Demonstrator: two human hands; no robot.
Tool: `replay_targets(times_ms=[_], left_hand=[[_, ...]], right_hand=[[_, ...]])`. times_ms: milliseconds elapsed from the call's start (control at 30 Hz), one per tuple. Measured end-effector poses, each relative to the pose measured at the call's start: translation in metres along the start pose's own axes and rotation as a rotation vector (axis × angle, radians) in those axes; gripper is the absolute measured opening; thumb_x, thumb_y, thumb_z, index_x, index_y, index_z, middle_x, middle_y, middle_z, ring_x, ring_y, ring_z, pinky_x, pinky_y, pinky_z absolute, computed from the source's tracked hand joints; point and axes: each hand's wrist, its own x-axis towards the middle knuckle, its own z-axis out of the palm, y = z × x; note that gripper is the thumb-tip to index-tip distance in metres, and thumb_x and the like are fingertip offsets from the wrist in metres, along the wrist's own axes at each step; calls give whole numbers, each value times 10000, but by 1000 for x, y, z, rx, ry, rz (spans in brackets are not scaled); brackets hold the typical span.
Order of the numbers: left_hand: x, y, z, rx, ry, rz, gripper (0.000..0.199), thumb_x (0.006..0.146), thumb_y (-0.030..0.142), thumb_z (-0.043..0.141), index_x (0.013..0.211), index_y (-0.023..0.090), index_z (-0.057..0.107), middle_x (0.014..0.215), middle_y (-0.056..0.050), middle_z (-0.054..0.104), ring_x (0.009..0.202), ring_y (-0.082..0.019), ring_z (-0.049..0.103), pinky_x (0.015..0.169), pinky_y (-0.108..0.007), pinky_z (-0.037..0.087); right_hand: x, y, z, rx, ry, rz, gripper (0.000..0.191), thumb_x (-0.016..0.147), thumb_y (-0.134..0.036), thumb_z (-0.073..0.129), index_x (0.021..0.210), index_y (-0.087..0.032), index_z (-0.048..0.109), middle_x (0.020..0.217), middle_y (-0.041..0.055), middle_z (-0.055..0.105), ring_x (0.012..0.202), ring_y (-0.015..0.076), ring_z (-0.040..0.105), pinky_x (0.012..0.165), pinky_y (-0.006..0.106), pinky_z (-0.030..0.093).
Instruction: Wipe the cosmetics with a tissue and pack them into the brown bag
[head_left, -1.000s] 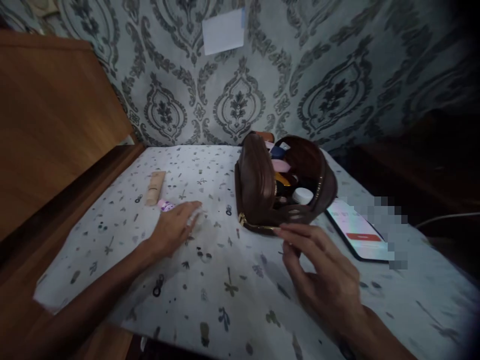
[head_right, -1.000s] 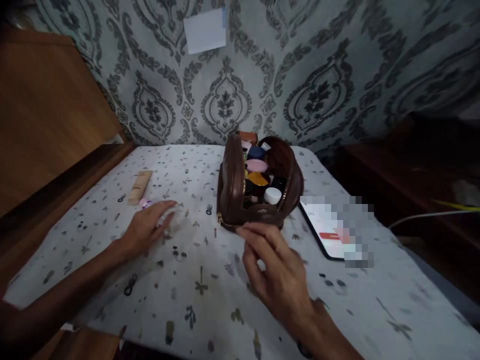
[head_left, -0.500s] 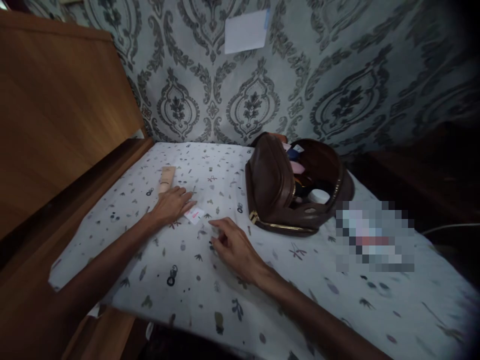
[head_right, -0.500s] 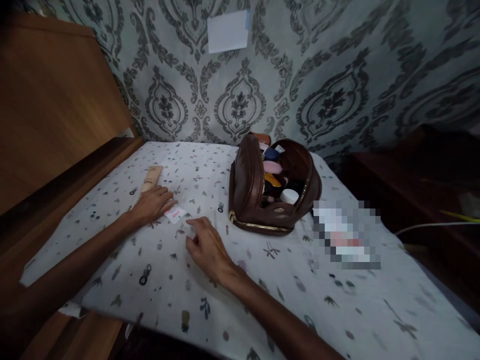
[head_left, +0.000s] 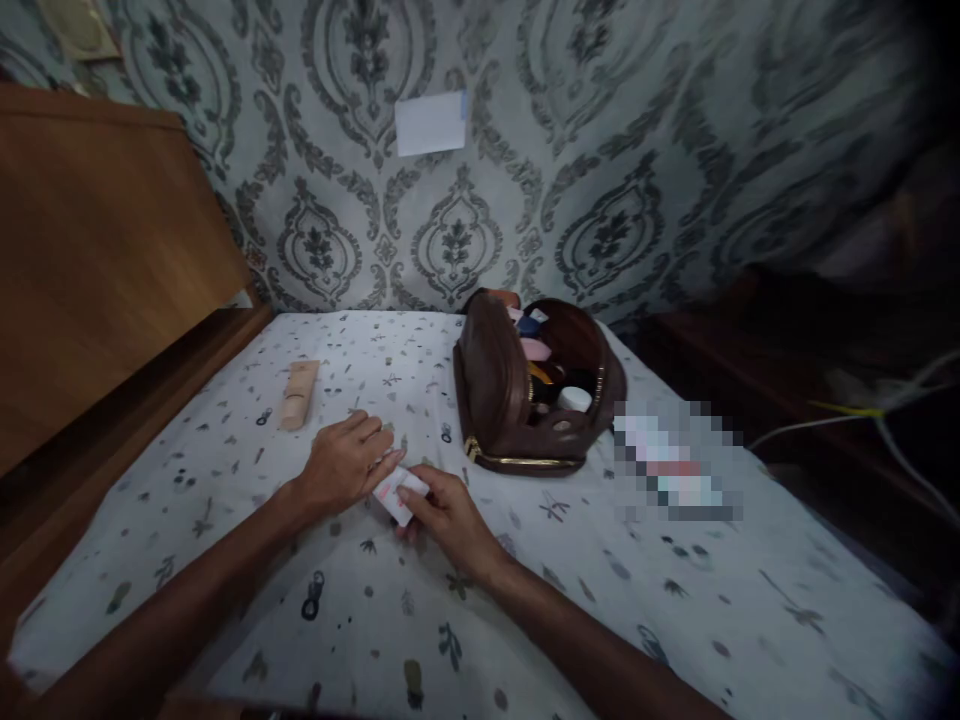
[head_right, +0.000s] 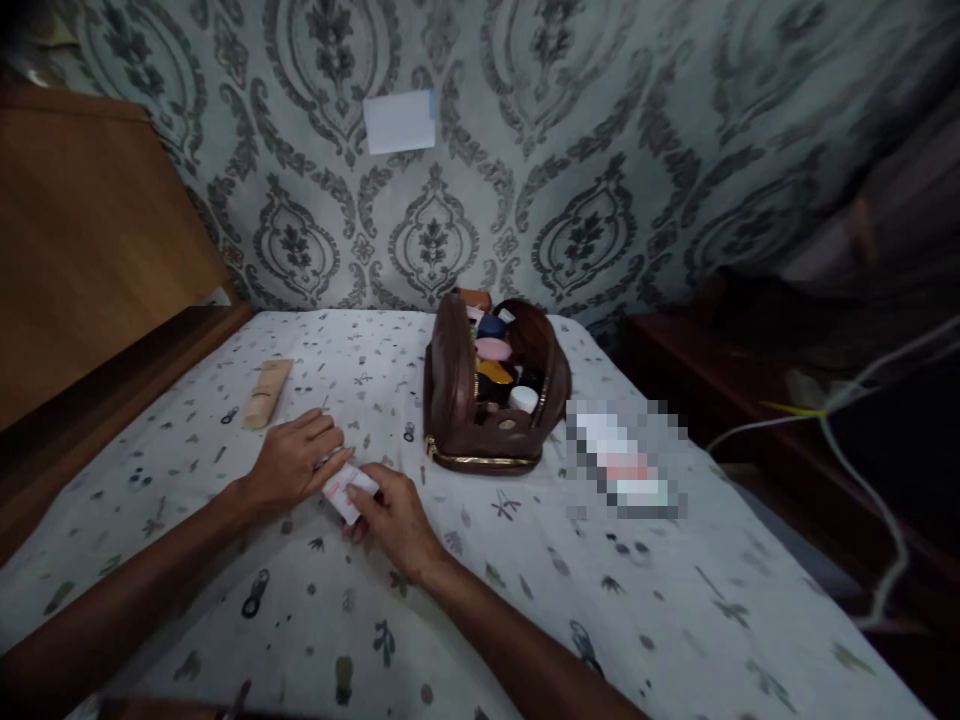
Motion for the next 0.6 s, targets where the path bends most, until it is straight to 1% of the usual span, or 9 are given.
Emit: replay_targets(times_ms=[67,133,200,267,333,400,467,533,600], left_hand=[[7,5,-2,-33,4,-20,406,1031,348,393,736,186,619,706,-53,608,724,-190,549,649,-310,416],[11,9,-2,-50,-18,-40,435,1040,344,385,695,189,599,670,-39,603,685,-178,550,623,-303,399],[13,14,0,-46,-22,-35,450,1043,338,390,664,191,581,625,-25,586,646,-170,545,604,-302,386],[13,23,4,-17,21,7,439,1041,320,398,663,190,578,607,-21,575,628,-170,536,597,-306,381],[11,33,7,28,76,70,409,1035,301,401,688,188,585,643,-32,593,652,-181,535,617,-315,391],[10,38,9,63,109,116,372,1027,294,409,722,190,596,701,-48,616,697,-195,537,653,-327,404],[11,36,9,68,121,119,337,1018,291,420,754,197,607,731,-55,626,736,-210,540,698,-341,414],[13,28,7,27,125,66,316,1010,294,425,775,201,614,750,-58,635,762,-220,545,732,-356,418],[14,17,5,-91,131,-56,318,1011,312,408,802,199,619,785,-61,643,791,-224,558,750,-360,424]], right_hand=[[-4,-4,-1,3,9,-7,341,860,-548,615,842,-210,574,639,-29,594,521,149,616,493,248,457],[-9,-8,-1,-57,28,-33,287,887,-488,596,811,-214,557,612,-35,576,522,149,618,501,241,448],[-13,-12,-1,-129,34,-61,217,911,-408,563,819,-212,565,601,-36,566,544,159,637,524,241,456],[-15,-15,0,-182,49,-91,150,915,-333,537,852,-206,585,604,-34,571,558,165,647,546,247,470],[-15,-15,0,-211,83,-117,122,905,-291,535,837,-202,582,607,-27,590,552,164,641,553,251,477],[-14,-13,-1,-177,122,-124,140,896,-304,550,801,-202,563,630,-16,612,537,157,630,533,249,476],[-12,-11,-2,-78,133,-110,177,894,-362,564,823,-200,567,660,-14,622,517,145,621,502,239,472],[-9,-11,-4,28,132,-100,243,887,-434,580,862,-193,583,662,-21,610,505,135,617,481,228,466],[-8,-12,-6,104,128,-90,319,865,-502,616,860,-184,593,650,-28,597,511,130,624,473,216,456]])
